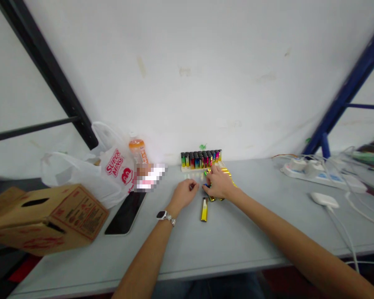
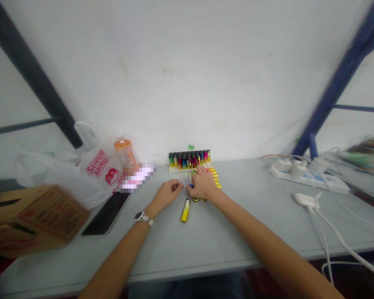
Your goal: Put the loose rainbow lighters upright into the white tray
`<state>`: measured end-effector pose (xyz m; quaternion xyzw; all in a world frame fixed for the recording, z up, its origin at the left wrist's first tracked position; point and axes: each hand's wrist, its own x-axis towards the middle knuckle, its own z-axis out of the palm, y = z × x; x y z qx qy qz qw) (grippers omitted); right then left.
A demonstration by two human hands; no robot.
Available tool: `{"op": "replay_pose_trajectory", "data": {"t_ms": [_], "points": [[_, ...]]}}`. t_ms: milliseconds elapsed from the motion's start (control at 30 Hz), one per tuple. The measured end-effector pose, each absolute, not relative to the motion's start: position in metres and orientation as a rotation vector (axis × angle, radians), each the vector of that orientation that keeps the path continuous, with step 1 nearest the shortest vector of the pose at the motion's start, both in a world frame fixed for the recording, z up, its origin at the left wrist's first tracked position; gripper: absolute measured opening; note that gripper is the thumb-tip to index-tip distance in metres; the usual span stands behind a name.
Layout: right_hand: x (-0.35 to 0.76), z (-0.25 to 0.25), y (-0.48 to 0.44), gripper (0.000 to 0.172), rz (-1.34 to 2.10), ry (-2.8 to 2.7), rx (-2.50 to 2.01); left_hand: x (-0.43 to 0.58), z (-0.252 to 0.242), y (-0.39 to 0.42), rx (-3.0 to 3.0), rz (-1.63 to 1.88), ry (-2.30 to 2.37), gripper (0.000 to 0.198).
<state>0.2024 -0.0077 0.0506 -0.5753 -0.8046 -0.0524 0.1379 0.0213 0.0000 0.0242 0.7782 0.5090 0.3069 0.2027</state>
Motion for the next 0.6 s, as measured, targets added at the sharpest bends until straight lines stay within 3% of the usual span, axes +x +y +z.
{"op": "replay_pose_trajectory", "data": {"t_ms": [333, 467, 600], "points": [[0.194, 0.047, 0.001, 0.026, -0.009, -2.239, -1.526, 0.019, 0.021, 0.005, 2.149, 0.924, 1.442, 0.027], [0.187, 0.042, 0.012, 0.024, 0.508, -1.849, -1.206, 0.016, 0.022, 0.006, 2.098, 0.998, 1.444, 0.029], [0.177, 0.038, 0.006, 0.035, 1.073, -1.371, -0.864, 0.015, 0.025, 0.004, 2.095, 0.984, 1.47, 0.031]]}}
